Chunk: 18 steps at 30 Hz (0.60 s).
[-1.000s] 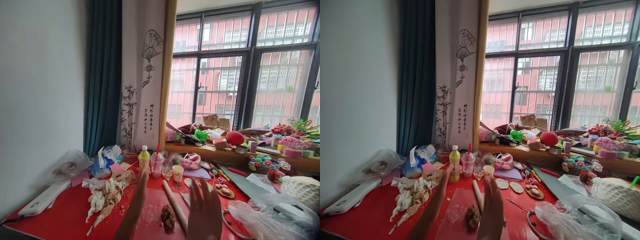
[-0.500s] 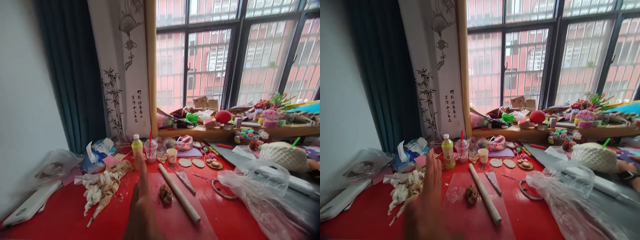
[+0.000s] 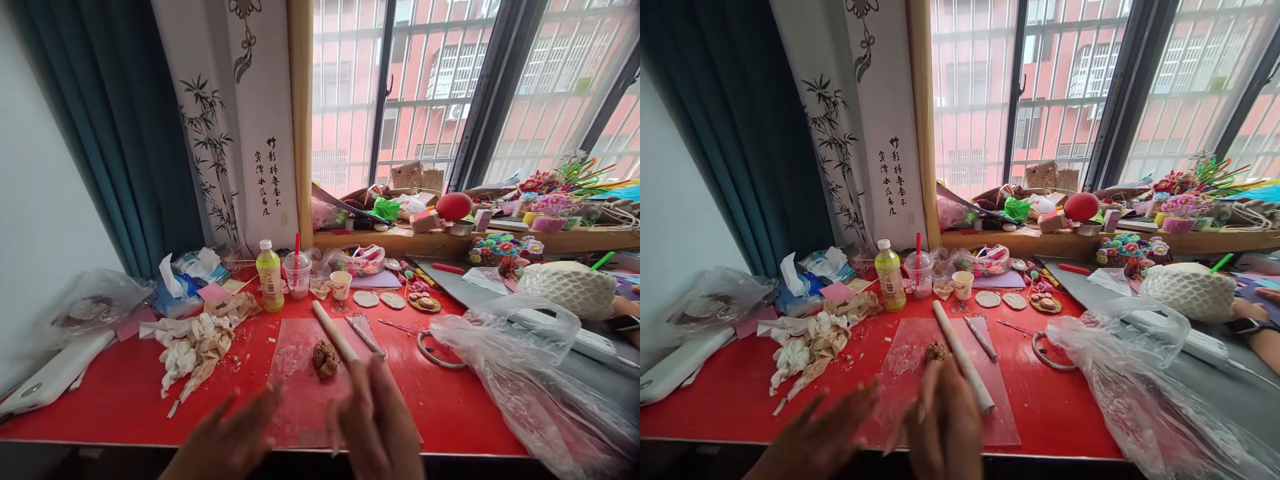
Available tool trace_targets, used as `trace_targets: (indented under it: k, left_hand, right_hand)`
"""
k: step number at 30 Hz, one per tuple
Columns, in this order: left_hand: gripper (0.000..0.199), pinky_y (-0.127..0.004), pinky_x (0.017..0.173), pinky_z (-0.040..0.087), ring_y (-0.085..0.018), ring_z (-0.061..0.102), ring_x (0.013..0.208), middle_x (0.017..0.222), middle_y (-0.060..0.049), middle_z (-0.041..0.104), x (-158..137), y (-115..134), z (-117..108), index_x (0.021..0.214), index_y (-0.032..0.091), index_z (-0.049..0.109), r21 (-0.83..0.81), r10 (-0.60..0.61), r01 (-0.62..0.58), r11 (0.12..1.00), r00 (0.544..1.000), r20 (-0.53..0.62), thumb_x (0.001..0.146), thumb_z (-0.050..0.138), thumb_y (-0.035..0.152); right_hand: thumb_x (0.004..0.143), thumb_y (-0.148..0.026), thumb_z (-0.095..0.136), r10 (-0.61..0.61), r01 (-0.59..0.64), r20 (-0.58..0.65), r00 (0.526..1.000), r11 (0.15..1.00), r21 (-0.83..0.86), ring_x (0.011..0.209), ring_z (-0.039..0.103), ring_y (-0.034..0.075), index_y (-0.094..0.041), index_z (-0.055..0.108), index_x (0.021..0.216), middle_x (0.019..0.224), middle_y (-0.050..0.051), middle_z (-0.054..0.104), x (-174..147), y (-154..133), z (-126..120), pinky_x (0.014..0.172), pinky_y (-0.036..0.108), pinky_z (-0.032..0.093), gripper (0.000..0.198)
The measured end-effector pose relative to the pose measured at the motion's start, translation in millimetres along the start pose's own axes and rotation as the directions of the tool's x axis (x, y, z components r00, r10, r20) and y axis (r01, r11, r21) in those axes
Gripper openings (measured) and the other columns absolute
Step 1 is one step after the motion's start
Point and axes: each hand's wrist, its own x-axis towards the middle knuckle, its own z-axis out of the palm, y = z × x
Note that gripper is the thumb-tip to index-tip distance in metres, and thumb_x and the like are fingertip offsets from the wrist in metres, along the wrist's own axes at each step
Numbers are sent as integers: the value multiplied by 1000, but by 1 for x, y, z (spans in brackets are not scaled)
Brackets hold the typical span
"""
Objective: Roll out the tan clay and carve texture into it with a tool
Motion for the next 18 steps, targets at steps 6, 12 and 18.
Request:
trace_targets:
  k: [6, 12, 18]
  left_hand:
    - [32, -37, 107, 23, -20, 43, 120, 123, -4, 54, 24, -21, 6, 115, 16, 57, 245, 18, -13, 969, 1000, -16, 87, 40, 18]
    - [30, -37, 97, 39, -21, 49, 112, 119, -4, 56, 66, -11, 45, 112, 17, 57, 116, 72, -102, 988, 968, 239, 89, 41, 26]
    - [30, -38, 101, 35, -20, 47, 115, 122, -3, 54, 60, -23, 19, 117, 20, 52, 61, 114, -129, 990, 971, 211, 90, 39, 25]
  right_hand:
    - [88, -32, 41, 199, -221, -99, 975, 913, -344, 114, 51, 22, -25, 46, 121, 137, 10, 40, -12, 54, -75, 86, 38, 49, 34]
    - [87, -24, 33, 397, -249, 22, 917, 616, -747, 128, 33, 26, -13, 37, 134, 140, 14, 35, -23, 116, -76, 101, 45, 34, 49]
    - [83, -10, 25, 251, -195, -55, 967, 577, -794, 121, 44, 24, -22, 40, 133, 139, 10, 38, -27, 130, -94, 95, 41, 43, 54]
